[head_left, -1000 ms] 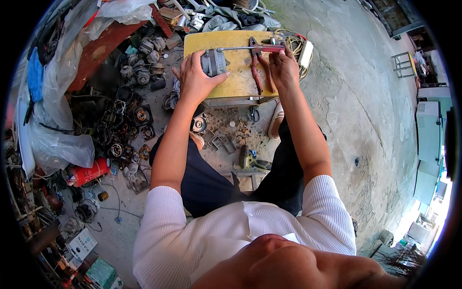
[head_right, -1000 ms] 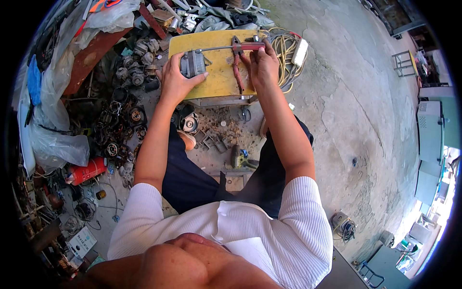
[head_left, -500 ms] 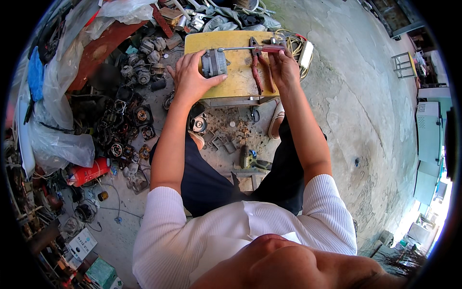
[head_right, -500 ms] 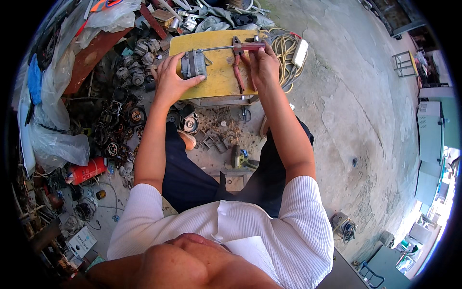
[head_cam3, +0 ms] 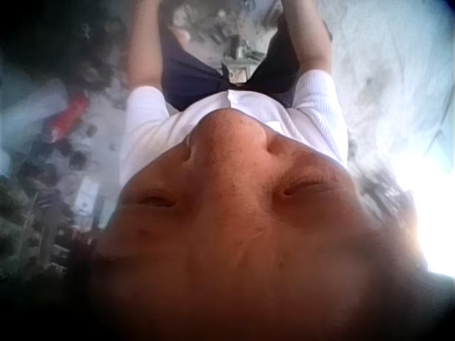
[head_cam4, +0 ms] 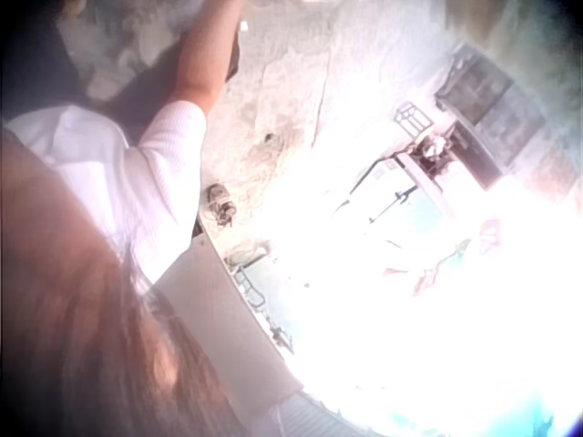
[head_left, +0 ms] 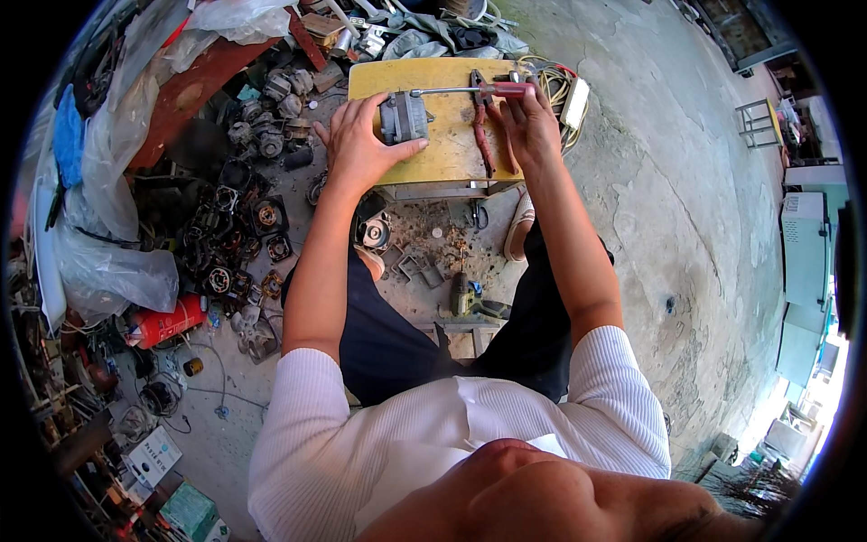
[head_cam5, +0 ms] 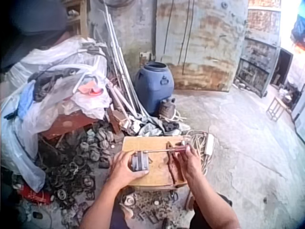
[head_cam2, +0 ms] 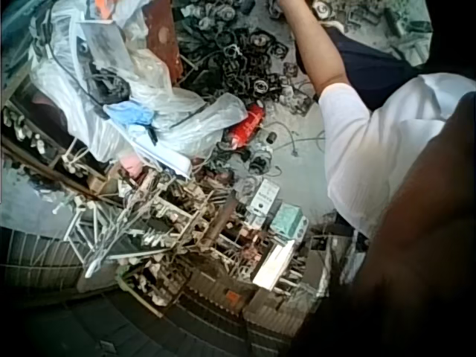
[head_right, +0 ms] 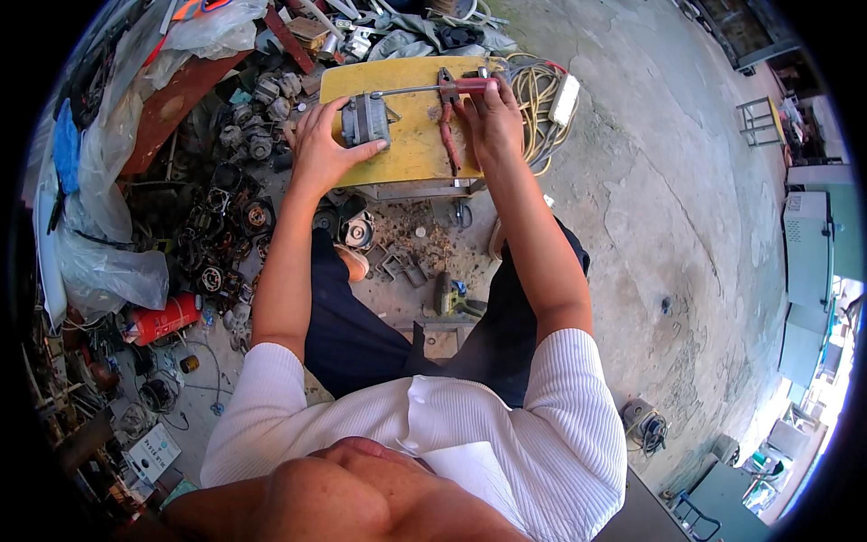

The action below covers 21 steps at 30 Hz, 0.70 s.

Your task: The person uses a screwdriver and a socket wrench to remove screws and disassemble an appliance motor component on a yellow table.

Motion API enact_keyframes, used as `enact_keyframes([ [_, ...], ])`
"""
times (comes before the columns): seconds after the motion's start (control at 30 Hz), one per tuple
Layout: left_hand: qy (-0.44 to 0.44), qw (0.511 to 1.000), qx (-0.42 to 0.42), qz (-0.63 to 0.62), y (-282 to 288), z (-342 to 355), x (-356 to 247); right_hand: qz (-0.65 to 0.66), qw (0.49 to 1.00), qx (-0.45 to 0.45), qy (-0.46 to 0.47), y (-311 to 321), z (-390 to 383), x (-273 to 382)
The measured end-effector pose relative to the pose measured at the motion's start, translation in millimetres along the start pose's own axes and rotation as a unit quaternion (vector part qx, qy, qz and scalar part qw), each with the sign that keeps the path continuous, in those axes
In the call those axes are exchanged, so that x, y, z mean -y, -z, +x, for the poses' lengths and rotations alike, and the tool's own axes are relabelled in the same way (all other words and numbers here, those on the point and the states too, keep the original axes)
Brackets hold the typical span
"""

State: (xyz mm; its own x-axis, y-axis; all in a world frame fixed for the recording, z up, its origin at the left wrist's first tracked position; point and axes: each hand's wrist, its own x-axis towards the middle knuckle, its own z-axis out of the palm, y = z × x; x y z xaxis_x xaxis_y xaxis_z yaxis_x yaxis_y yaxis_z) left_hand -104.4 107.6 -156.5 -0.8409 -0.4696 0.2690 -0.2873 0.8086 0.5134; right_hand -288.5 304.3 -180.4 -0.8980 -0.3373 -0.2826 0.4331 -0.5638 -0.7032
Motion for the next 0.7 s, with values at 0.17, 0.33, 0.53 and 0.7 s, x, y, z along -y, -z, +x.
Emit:
enact_keyframes([
  [0.17, -0.001, 1.0, -0.007, -0.003, 0, -1, 3, -0.035, 0.999, -0.01, 0.007, -20, -20, 10],
  [0.33, -0.008, 1.0, -0.007, -0.006, -2, 1, 0, -0.016, 0.999, 0.025, 0.035, 11, 11, 0],
  [0.53, -0.002, 1.0, -0.01, 0.005, 1, -2, 1, -0.031, 0.999, -0.016, 0.01, -25, -24, 13],
  [0.7, -0.004, 1.0, -0.008, 0.013, 1, 1, -4, -0.018, 0.999, 0.01, 0.033, 4, 4, 2],
])
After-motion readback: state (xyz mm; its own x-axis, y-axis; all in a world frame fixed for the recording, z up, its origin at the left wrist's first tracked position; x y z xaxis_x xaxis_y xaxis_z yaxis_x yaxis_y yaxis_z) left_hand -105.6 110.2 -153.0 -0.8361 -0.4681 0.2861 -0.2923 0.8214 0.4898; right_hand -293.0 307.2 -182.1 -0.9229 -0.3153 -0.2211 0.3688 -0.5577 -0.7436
